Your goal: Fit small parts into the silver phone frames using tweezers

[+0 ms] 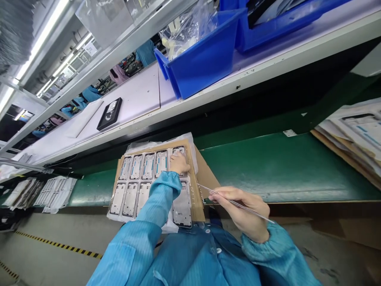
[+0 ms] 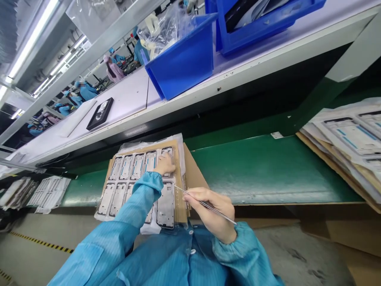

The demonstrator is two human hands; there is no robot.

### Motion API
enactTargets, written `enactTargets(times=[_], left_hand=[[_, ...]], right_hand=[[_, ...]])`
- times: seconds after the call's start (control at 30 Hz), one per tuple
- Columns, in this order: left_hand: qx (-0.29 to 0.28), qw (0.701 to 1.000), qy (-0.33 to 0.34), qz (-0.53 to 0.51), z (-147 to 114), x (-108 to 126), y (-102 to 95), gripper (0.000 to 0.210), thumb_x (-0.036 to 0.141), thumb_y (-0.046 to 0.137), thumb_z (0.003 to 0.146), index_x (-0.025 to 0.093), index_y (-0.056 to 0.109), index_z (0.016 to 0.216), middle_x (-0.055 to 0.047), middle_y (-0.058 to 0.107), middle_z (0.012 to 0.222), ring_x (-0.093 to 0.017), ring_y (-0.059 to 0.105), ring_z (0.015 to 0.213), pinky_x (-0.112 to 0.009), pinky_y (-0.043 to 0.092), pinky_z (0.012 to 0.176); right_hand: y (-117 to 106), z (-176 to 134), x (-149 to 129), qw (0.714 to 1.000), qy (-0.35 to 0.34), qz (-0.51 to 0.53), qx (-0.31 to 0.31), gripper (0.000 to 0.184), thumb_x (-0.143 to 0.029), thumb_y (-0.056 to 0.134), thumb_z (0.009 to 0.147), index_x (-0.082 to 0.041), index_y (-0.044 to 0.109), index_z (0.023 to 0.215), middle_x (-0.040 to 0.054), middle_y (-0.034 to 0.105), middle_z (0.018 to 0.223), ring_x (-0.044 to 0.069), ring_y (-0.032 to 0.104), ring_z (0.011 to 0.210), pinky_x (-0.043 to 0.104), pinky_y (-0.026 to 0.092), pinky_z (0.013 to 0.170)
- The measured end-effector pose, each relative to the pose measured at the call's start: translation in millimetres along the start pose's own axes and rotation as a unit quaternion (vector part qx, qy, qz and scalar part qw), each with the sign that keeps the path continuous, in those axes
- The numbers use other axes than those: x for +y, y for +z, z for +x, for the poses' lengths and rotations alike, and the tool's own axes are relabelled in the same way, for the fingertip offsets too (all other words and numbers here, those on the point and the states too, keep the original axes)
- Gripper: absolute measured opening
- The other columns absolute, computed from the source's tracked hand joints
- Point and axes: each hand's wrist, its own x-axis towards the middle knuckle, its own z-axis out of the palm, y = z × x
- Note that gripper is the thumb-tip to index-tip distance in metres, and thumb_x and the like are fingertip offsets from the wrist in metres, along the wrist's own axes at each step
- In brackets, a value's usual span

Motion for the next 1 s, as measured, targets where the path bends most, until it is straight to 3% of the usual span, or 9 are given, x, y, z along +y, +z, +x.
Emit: enactTargets(times=[0.13, 0.23, 0.33, 0.4, 0.5, 0.6, 0.77, 0.9, 1.0], left_hand=[[0.047, 0.998, 0.008, -0.027, -11, -26, -12.7, 0.072, 0.009, 0.044, 0.091, -0.004, 0.015, 0.156, -0.034, 0.062, 0.129, -0.038, 0.064, 0.121, -0.049, 0.047, 0.103], [0.12, 0.986, 0.045, -0.11, -9, -53, -16.9, 0.06, 0.012, 0.035, 0.097, 0.005, 0.023, 0.156, -0.026, 0.061, 0.137, -0.031, 0.061, 0.129, -0.045, 0.045, 0.11], [0.189, 0.941, 0.086, -0.267, -2, -71, -1.1, 0.055, 0.02, 0.043, 0.098, 0.013, 0.037, 0.152, -0.018, 0.053, 0.151, -0.028, 0.049, 0.142, -0.045, 0.037, 0.12], [0.187, 0.926, 0.106, -0.309, 0, -77, 19.4, 0.054, 0.023, 0.045, 0.098, 0.014, 0.041, 0.151, -0.017, 0.049, 0.155, -0.028, 0.044, 0.146, -0.046, 0.032, 0.124], [0.181, 0.925, 0.146, -0.3, -5, -78, 49.7, 0.055, 0.024, 0.039, 0.1, 0.014, 0.04, 0.153, -0.015, 0.044, 0.159, -0.027, 0.039, 0.149, -0.048, 0.025, 0.128], [0.203, 0.92, 0.178, -0.284, -12, -78, 62.2, 0.055, 0.023, 0.032, 0.101, 0.018, 0.036, 0.156, -0.013, 0.035, 0.164, -0.024, 0.03, 0.154, -0.048, 0.021, 0.129], [0.26, 0.922, 0.196, -0.208, 8, -86, 46.7, 0.044, 0.027, 0.034, 0.104, 0.016, 0.046, 0.144, -0.015, 0.027, 0.167, -0.027, 0.017, 0.158, -0.053, 0.02, 0.128], [0.222, 0.942, 0.197, -0.157, 36, -91, 39.9, 0.043, 0.03, 0.04, 0.102, 0.013, 0.047, 0.141, -0.02, 0.035, 0.161, -0.03, 0.024, 0.155, -0.054, 0.025, 0.126], [0.217, 0.945, 0.21, -0.127, 41, -89, 42.3, 0.045, 0.031, 0.044, 0.101, 0.015, 0.046, 0.143, -0.019, 0.033, 0.162, -0.031, 0.025, 0.154, -0.053, 0.027, 0.125]], right_hand=[[-6, -8, 4, 1.0, 0.014, 0.0, 0.018, 0.018, -0.009, 0.078, 0.084, -0.027, 0.076, 0.083, -0.0016, 0.08, 0.079, 0.02, 0.076, 0.064, 0.028, 0.065, 0.06], [-6, -10, 11, 0.999, 0.042, 0.001, 0.027, 0.015, -0.013, 0.078, 0.086, -0.027, 0.077, 0.081, -0.0012, 0.079, 0.077, 0.019, 0.076, 0.064, 0.028, 0.065, 0.06], [-3, -4, 25, 0.996, 0.086, 0.003, 0.026, 0.013, -0.02, 0.078, 0.087, -0.026, 0.076, 0.076, -0.0002, 0.079, 0.073, 0.019, 0.076, 0.062, 0.027, 0.065, 0.058], [0, 2, 37, 0.993, 0.112, 0.005, 0.028, 0.014, -0.024, 0.08, 0.086, -0.025, 0.075, 0.073, 0.0005, 0.078, 0.072, 0.019, 0.075, 0.06, 0.027, 0.064, 0.056], [5, 13, 57, 0.988, 0.154, 0.021, 0.019, 0.016, -0.03, 0.083, 0.082, -0.024, 0.074, 0.07, 0.0015, 0.078, 0.072, 0.02, 0.075, 0.059, 0.029, 0.065, 0.054], [12, 28, 81, 0.979, 0.2, 0.035, 0.013, 0.023, -0.038, 0.085, 0.08, -0.024, 0.072, 0.067, 0.0021, 0.077, 0.07, 0.021, 0.074, 0.058, 0.031, 0.065, 0.053], [36, 60, 143, 0.97, 0.241, 0.035, -0.017, 0.034, -0.051, 0.087, 0.073, -0.023, 0.07, 0.064, 0.0038, 0.076, 0.068, 0.022, 0.073, 0.059, 0.035, 0.063, 0.053], [58, 83, 204, 0.966, 0.24, 0.011, -0.092, 0.038, -0.057, 0.084, 0.073, -0.021, 0.072, 0.066, 0.0046, 0.075, 0.066, 0.022, 0.072, 0.06, 0.035, 0.061, 0.059], [66, 93, 235, 0.961, 0.231, -0.023, -0.153, 0.038, -0.055, 0.081, 0.077, -0.021, 0.071, 0.064, 0.0045, 0.075, 0.067, 0.021, 0.07, 0.06, 0.034, 0.059, 0.06]])
